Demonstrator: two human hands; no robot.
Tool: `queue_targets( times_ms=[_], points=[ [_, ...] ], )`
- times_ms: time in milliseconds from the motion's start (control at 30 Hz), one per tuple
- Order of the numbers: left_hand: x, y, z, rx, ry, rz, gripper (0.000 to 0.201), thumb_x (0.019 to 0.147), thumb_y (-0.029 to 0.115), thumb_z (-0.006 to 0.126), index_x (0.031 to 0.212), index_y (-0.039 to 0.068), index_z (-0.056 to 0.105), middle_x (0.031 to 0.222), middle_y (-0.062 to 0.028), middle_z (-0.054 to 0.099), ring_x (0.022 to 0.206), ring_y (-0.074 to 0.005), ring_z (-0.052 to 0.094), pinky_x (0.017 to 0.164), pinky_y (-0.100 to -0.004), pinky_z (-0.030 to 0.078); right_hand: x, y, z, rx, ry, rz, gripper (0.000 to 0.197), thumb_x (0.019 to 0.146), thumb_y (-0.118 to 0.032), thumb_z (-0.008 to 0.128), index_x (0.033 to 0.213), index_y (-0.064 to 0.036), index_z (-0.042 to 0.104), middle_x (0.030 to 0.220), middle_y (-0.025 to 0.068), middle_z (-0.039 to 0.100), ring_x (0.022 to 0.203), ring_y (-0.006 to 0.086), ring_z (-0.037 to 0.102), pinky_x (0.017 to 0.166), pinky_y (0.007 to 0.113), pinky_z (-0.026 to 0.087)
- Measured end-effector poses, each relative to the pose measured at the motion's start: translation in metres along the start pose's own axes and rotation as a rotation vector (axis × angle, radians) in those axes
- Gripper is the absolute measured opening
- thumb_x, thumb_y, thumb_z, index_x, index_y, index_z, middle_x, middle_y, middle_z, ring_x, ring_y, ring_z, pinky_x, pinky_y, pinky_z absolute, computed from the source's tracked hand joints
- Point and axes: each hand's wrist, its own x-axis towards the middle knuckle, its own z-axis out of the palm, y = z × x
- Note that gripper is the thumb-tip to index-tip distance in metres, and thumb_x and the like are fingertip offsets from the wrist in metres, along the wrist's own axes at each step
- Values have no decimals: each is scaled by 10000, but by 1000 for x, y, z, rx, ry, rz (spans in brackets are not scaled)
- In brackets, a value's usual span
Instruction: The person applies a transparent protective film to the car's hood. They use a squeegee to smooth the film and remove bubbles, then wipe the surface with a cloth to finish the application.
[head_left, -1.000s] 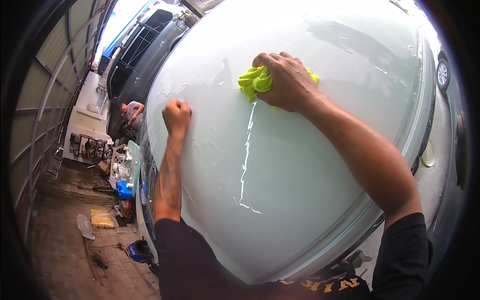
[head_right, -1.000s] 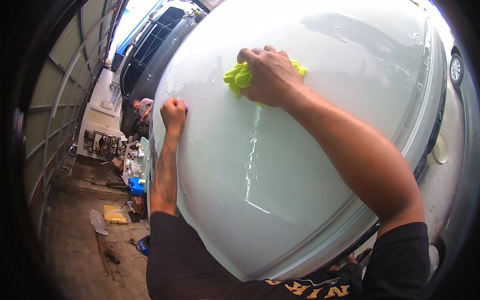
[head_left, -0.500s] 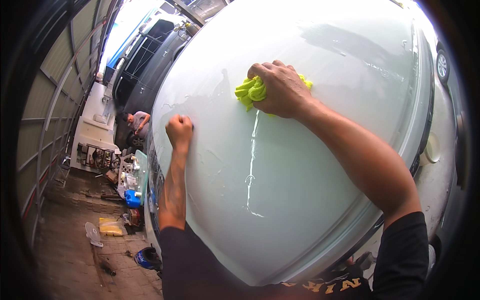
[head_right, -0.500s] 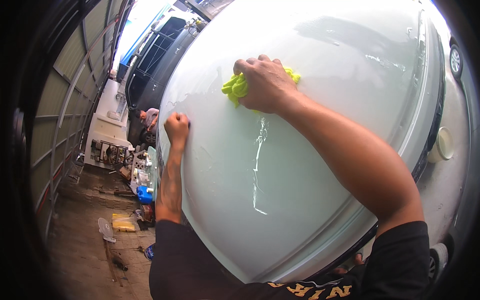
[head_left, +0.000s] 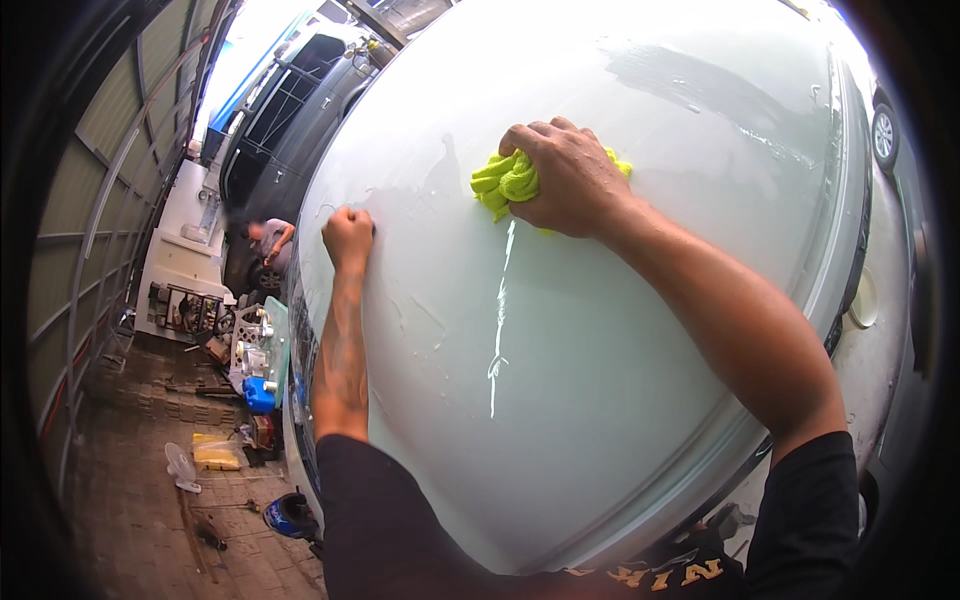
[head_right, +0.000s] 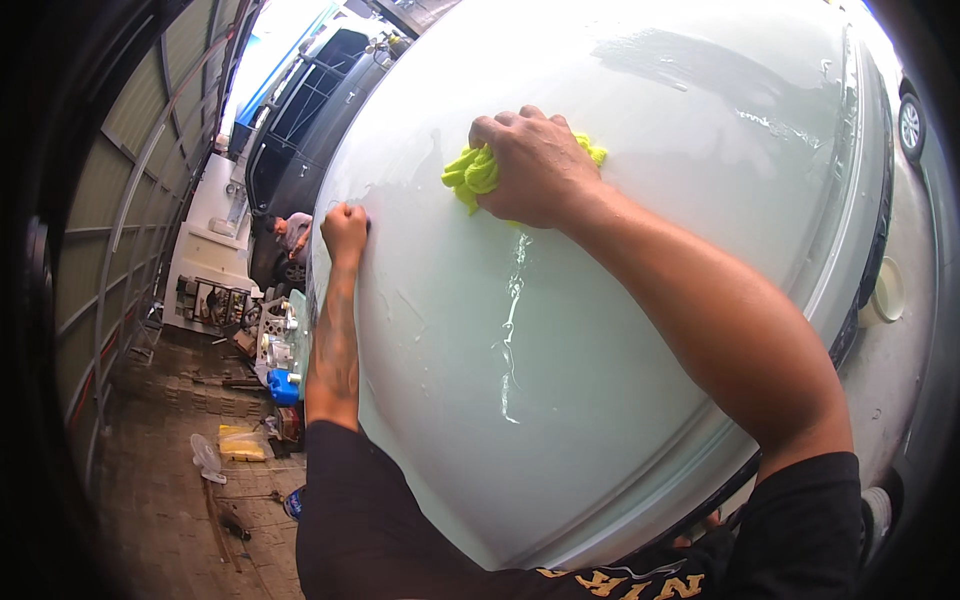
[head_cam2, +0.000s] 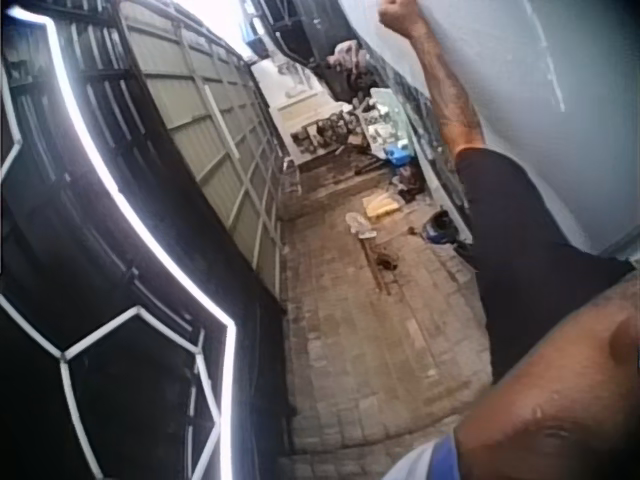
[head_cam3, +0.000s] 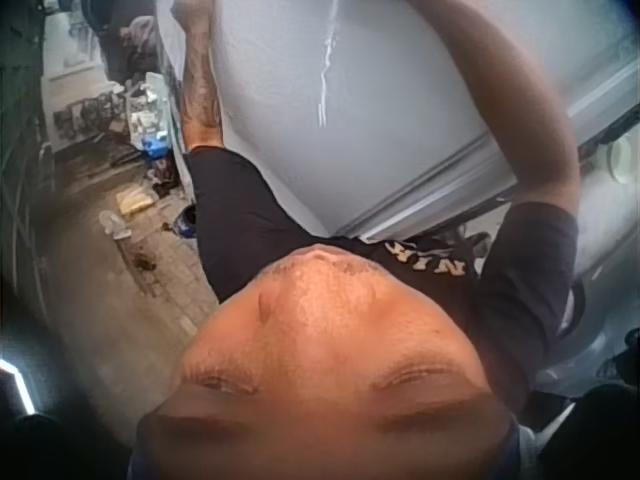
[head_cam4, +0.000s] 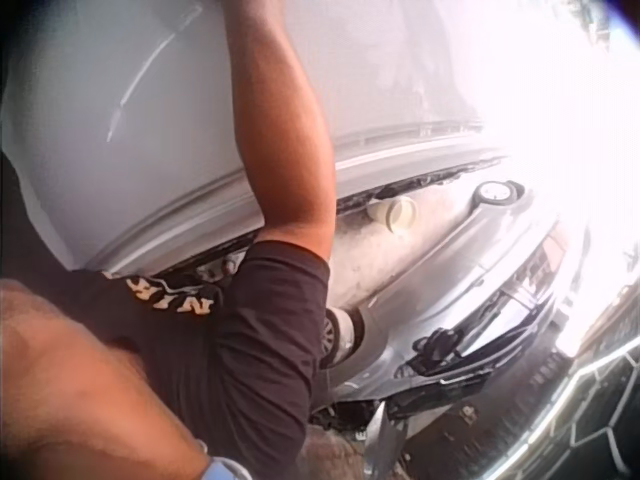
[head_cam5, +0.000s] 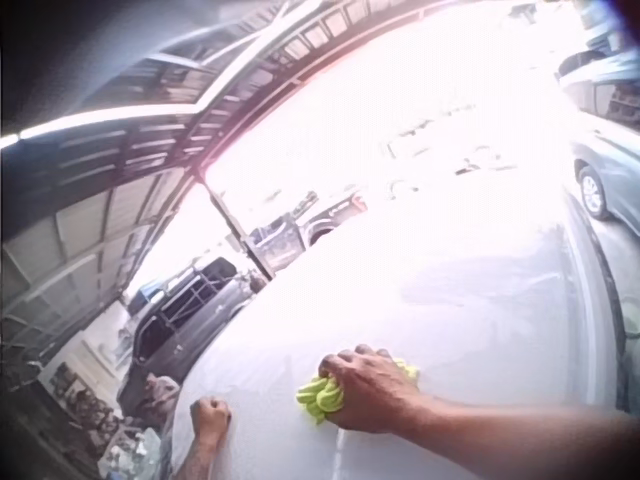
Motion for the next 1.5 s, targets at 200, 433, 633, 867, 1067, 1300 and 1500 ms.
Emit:
queue_targets(
  times_ms=[200, 433, 633, 867, 1067, 1300, 1500],
  points=[
    [-51, 21, -17, -141, 62, 209, 274, 840, 149, 606, 654, -44, 547, 662, -236, 575, 625, -423, 585, 616, -502, 447, 0, 3, 0, -32, 2, 5, 471, 727, -272, 836, 1128, -110, 647, 1075, 70, 700, 1090, 276, 623, 962, 438, 483],
    [38, -9, 21, -15, 68, -125, 290, 801, 220, 575, 707, -31, 687, 733, -270, 681, 689, -415, 694, 664, -481, 530, 4, -2, 0, 9, -18, -3, 440, 754, -302, 804, 1126, -121, 655, 1080, 76, 702, 1092, 292, 620, 988, 456, 463],
    [-57, 40, -16, -189, -13, 124, 288, 812, 163, 633, 627, -27, 521, 664, -220, 583, 619, -383, 607, 619, -484, 459, -2, 5, -3, -34, -18, 34, 429, 726, -219, 825, 1101, -119, 643, 1066, 71, 699, 1073, 280, 624, 993, 443, 465],
    [48, 4, 25, 10, 108, -72, 288, 783, 234, 596, 666, -15, 681, 709, -256, 675, 650, -419, 672, 652, -486, 523, 1, -10, 4, 14, -26, -26, 416, 727, -203, 798, 1101, -116, 638, 1074, 65, 699, 1090, 285, 618, 994, 448, 469],
    [-42, 41, -8, -196, 30, 179, 309, 806, 173, 620, 603, -18, 488, 568, -200, 536, 526, -367, 551, 580, -476, 449, 0, 7, -2, -26, -6, -2, 451, 738, -273, 814, 1132, -108, 668, 1089, 70, 701, 1098, 281, 623, 961, 437, 492],
    [39, 3, 21, 18, 51, -62, 310, 807, 248, 585, 726, -27, 702, 802, -276, 700, 728, -427, 698, 690, -491, 539, 2, -4, 6, -11, -5, -33, 465, 726, -281, 810, 1136, -114, 670, 1103, 69, 703, 1100, 278, 623, 960, 431, 490],
    [31, 5, 13, 114, 27, -16, 332, 811, 265, 563, 710, -27, 685, 775, -292, 675, 751, -419, 705, 713, -490, 539, 3, -3, 8, 9, 11, -28, 440, 738, -235, 823, 1129, -114, 660, 1084, 77, 709, 1078, 284, 632, 998, 454, 479]
  ],
)
